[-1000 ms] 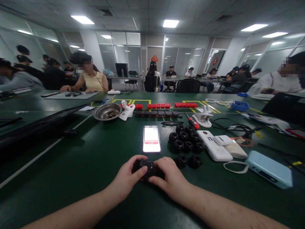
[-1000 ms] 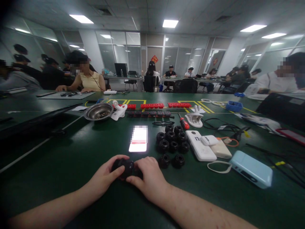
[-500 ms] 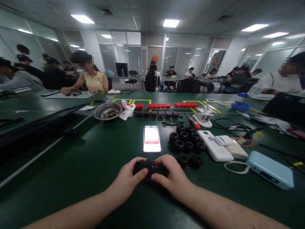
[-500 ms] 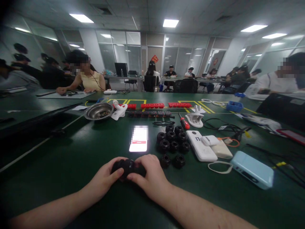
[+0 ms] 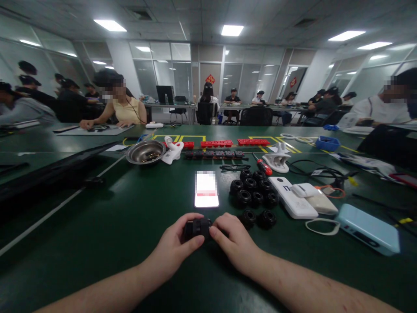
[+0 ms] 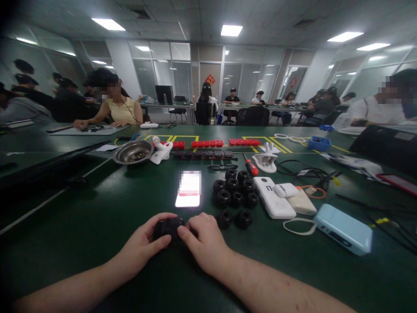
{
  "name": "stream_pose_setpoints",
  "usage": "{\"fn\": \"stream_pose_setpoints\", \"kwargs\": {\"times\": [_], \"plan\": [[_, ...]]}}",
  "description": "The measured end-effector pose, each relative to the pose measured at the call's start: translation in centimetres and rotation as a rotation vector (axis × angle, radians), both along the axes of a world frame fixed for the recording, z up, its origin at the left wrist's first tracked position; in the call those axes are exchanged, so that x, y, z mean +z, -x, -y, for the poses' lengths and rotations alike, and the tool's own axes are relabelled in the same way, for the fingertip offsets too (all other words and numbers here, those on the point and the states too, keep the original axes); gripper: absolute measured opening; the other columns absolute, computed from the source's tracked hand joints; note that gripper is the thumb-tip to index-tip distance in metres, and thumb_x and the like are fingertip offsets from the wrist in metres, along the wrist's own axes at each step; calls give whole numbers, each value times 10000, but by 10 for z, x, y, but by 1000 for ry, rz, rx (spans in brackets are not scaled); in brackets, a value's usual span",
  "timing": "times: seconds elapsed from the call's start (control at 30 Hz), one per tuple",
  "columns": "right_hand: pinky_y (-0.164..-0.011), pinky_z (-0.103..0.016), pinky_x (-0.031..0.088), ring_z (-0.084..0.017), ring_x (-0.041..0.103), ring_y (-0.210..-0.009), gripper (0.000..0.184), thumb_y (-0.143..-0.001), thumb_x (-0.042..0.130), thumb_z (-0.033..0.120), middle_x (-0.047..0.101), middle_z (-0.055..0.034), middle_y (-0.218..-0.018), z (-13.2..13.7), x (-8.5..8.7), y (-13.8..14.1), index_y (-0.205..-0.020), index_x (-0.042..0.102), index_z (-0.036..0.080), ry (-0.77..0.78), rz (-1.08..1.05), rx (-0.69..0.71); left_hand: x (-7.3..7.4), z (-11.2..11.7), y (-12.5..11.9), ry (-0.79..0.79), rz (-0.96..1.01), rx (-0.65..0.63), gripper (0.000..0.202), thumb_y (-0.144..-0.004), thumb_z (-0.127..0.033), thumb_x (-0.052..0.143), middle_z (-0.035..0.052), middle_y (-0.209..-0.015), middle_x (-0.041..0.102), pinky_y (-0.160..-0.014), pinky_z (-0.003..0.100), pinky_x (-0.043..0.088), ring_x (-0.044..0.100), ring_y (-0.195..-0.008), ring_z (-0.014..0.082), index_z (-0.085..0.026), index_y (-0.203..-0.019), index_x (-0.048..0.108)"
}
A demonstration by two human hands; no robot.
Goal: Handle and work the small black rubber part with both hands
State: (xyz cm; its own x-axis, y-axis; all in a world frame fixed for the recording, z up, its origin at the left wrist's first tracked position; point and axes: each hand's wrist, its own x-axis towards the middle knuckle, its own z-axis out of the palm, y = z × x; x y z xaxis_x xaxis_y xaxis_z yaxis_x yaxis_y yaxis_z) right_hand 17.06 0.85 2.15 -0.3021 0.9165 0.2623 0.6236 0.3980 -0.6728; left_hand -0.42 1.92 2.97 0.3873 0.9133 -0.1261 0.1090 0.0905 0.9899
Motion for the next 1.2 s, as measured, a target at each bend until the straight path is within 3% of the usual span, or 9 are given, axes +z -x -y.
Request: {"fn": "stream_pose_setpoints", "kwargs": {"times": [0.17, 0.33, 0.5, 0.63, 0.77, 0.83, 0.93, 1.1, 1.2], "plan": [[-676, -304, 359, -168, 469, -723, 164, -748, 592, 323, 539, -10, -741, 2, 2, 0, -753, 521, 175, -23, 9, 27, -1, -3, 2, 23, -24, -23, 367, -709, -427, 536, 26, -840, 580, -609, 288, 450, 566, -682, 168, -168, -967, 507], [-709, -319, 359, -181, 476, -780, 262, -712, 628, 356, 544, -25, -826, 5, 2, -1, -869, 525, 173, -47, -5, 58, -3, -2, 3, -18, -26, 11, 270, -728, -380, 540, 4, -815, 557, -600, 262, 448, 546, -706, 159, -183, -913, 517], [-661, -309, 354, -170, 466, -715, 255, -846, 438, 372, 532, -9, -702, 2, 0, -2, -724, 538, 172, -25, -5, 34, -3, 1, 3, -36, -36, 38, 331, -708, -334, 586, 14, -935, 557, -698, 290, 450, 546, -849, 192, -217, -1002, 489], [-614, -282, 352, -149, 452, -658, 284, -843, 454, 335, 493, 6, -637, -1, 0, -1, -615, 492, 170, -4, 3, 19, -2, 2, 2, -23, -36, -24, 359, -701, -315, 600, 31, -987, 567, -812, 316, 419, 531, -945, 208, -211, -1026, 491], [-634, -284, 372, -157, 466, -699, 212, -734, 608, 361, 518, -1, -713, 0, 0, 0, -703, 511, 176, -30, -29, 14, -1, 0, 2, -14, -44, -42, 311, -740, -384, 531, 20, -882, 583, -687, 288, 446, 557, -777, 174, -191, -983, 509], [-664, -293, 381, -167, 477, -746, 283, -658, 685, 363, 529, -11, -787, 1, 1, 0, -792, 518, 179, -51, -50, 32, -1, -2, 2, -5, -51, -40, 291, -738, -401, 517, 6, -797, 570, -609, 273, 442, 542, -674, 155, -177, -924, 525], [-698, -306, 382, -179, 481, -795, 377, -613, 720, 359, 531, -20, -853, 4, 1, 0, -877, 513, 188, -60, -48, 42, 0, -2, 2, -30, -42, -21, 265, -722, -384, 534, 1, -786, 554, -606, 268, 440, 537, -700, 163, -182, -893, 531], [-664, -315, 367, -178, 466, -735, 243, -766, 547, 415, 527, -17, -772, 4, 0, -1, -810, 518, 178, -16, 7, -2, 1, 2, 2, -9, -30, 38, 297, -715, -386, 541, 11, -864, 543, -616, 270, 445, 536, -742, 170, -203, -945, 499], [-642, -299, 356, -162, 453, -689, 289, -847, 421, 401, 510, 0, -678, 1, -1, -1, -685, 503, 176, -10, 21, 40, 0, 4, 1, -14, -36, 43, 324, -710, -368, 557, 12, -890, 538, -633, 266, 440, 531, -758, 168, -208, -981, 483]]}}
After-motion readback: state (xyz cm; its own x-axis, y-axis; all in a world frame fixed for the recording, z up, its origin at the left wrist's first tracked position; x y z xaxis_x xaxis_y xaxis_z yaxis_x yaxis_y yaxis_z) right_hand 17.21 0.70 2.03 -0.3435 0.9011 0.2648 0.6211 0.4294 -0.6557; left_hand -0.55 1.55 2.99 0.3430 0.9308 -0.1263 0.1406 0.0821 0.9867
